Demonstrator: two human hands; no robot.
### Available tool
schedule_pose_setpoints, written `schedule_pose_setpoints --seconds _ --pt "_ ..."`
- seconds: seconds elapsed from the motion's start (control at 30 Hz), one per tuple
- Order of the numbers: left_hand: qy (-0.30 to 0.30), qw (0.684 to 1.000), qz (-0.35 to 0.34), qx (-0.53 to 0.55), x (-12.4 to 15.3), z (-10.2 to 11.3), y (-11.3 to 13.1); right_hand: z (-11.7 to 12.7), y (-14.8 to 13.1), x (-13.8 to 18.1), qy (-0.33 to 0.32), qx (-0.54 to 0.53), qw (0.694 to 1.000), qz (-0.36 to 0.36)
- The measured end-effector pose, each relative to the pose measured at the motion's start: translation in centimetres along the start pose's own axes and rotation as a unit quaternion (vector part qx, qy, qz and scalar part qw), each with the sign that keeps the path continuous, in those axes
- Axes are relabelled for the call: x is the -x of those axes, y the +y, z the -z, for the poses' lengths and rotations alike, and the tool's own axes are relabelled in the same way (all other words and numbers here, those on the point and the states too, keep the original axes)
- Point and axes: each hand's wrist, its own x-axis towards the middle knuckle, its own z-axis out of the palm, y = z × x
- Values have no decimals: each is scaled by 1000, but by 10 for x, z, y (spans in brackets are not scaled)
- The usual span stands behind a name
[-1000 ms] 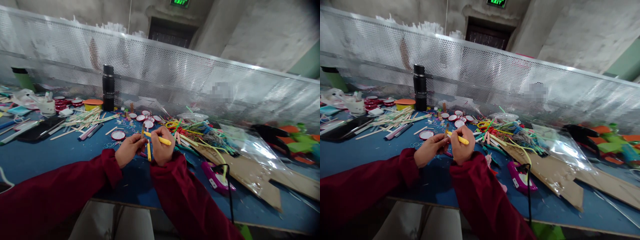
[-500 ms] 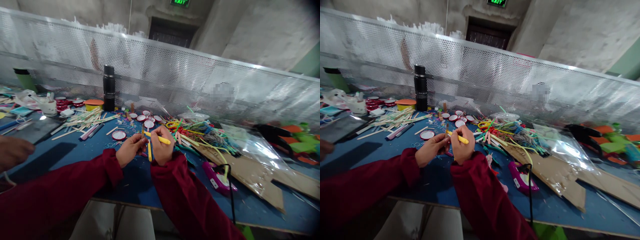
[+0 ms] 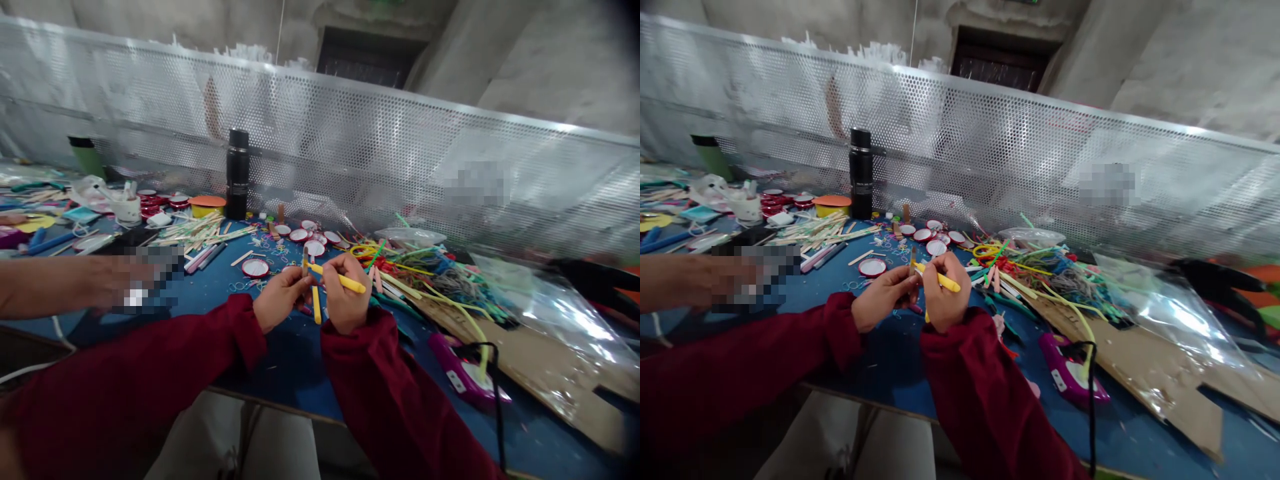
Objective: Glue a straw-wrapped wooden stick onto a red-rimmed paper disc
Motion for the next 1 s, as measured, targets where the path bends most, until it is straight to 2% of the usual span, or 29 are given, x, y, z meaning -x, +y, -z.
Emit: schedule_pose_setpoints --seconds 1.0 --pt "-8 1000 -1 28 -2 0 -7 -3 3 1 14 30 999 7"
